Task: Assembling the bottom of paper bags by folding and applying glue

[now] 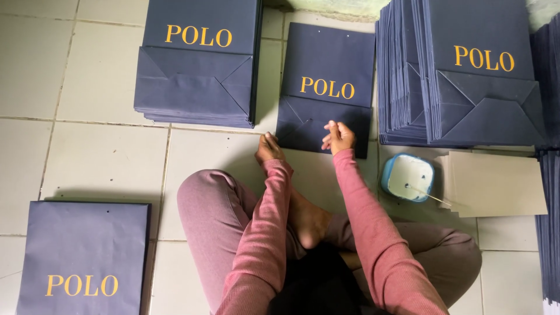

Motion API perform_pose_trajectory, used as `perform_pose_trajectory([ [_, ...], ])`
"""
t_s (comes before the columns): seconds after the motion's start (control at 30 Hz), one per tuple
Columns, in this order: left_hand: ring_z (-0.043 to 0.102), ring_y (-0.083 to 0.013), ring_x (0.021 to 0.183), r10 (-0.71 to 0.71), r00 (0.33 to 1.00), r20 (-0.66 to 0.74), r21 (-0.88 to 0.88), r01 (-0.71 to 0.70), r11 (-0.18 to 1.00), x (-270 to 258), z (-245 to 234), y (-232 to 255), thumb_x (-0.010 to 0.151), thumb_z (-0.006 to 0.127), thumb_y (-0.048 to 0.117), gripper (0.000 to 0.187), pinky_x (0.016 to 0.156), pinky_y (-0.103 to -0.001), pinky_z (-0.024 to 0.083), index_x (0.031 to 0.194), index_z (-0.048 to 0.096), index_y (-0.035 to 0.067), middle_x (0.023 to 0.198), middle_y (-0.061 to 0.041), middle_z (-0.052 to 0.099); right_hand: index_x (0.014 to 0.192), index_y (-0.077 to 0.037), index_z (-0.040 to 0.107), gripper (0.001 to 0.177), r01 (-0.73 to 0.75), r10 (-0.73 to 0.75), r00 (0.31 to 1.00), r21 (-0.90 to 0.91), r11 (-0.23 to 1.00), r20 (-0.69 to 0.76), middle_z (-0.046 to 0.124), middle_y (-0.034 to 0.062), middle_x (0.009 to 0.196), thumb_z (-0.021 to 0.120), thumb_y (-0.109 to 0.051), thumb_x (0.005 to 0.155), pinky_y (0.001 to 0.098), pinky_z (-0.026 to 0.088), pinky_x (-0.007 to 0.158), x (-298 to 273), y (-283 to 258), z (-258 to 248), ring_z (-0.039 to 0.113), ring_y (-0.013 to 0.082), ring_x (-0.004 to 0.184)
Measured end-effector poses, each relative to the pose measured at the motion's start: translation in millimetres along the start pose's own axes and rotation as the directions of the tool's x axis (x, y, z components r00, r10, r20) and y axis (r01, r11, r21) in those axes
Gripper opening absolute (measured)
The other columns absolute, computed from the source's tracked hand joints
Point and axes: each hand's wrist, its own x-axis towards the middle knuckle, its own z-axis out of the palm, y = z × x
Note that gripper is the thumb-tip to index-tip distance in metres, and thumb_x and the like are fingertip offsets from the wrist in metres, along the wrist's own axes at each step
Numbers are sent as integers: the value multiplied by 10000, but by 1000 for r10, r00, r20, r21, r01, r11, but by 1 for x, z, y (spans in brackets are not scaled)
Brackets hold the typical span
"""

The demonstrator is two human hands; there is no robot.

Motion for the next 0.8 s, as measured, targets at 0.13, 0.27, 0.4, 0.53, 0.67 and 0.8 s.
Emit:
perform_pose_trajectory([
  [0.13, 707, -338, 762, 75, 997, 3, -61, -75, 995, -9, -11, 8, 1071, 388, 542, 603, 780, -441, 551, 627, 579, 182, 640, -45, 678, 949, -354, 810, 119, 382, -388, 918, -445, 810, 83, 776, -155, 812, 699, -339, 990, 210, 569, 801, -2, -5, 19, 721, 55, 853],
  [0.27, 659, -229, 1008, 350, 926, -141, 222, -315, 923, 6, 17, -20, 863, 705, 237, 290, 899, -431, 533, 1102, 610, 371, 1044, 103, 650, 1522, -196, 498, 584, 683, -558, 726, -514, 519, 401, 683, 67, 1296, 675, -171, 966, 393, 492, 1011, -5, 5, 31, 608, 248, 1178],
  [0.4, 449, -230, 1359, 583, 794, 172, 461, -588, 665, -15, 13, -7, 871, 709, 205, 495, 1053, -466, 431, 1344, 591, 291, 1472, 59, 509, 1679, -167, 145, 729, 597, -330, 802, -692, 407, 498, 651, 201, 1341, 540, -174, 1067, 497, 455, 1068, -3, 27, 38, 497, 351, 1329],
  [0.53, 349, -261, 1450, 586, 708, 394, 572, -688, 447, -31, 10, -3, 983, 538, 240, 474, 1144, -450, 292, 1450, 532, 161, 1600, -19, 409, 1678, -253, 53, 686, 595, -105, 797, -741, 310, 595, 515, 164, 1529, 433, -175, 1112, 480, 419, 1145, -10, -15, 38, 382, 319, 1447],
  [0.67, 257, -304, 1514, 410, 729, 547, 631, -682, 370, -36, 4, 2, 1036, 422, 203, 538, 1203, -548, 222, 1564, 364, 119, 1657, -59, 295, 1667, -356, -35, 699, 617, 4, 778, -766, 183, 628, 446, 106, 1575, 365, -175, 1124, 469, 417, 1142, -8, -8, 44, 348, 316, 1455],
  [0.8, 185, -318, 1535, 323, 721, 613, 620, -692, 369, -54, -24, 37, 1054, 389, 216, 550, 1187, -585, 208, 1592, 297, 143, 1673, -68, 227, 1678, -347, 82, 715, 722, -235, 690, -675, 154, 685, 585, 101, 1465, 387, -140, 1065, 461, 410, 1126, -11, 38, 54, 471, 302, 1386],
])
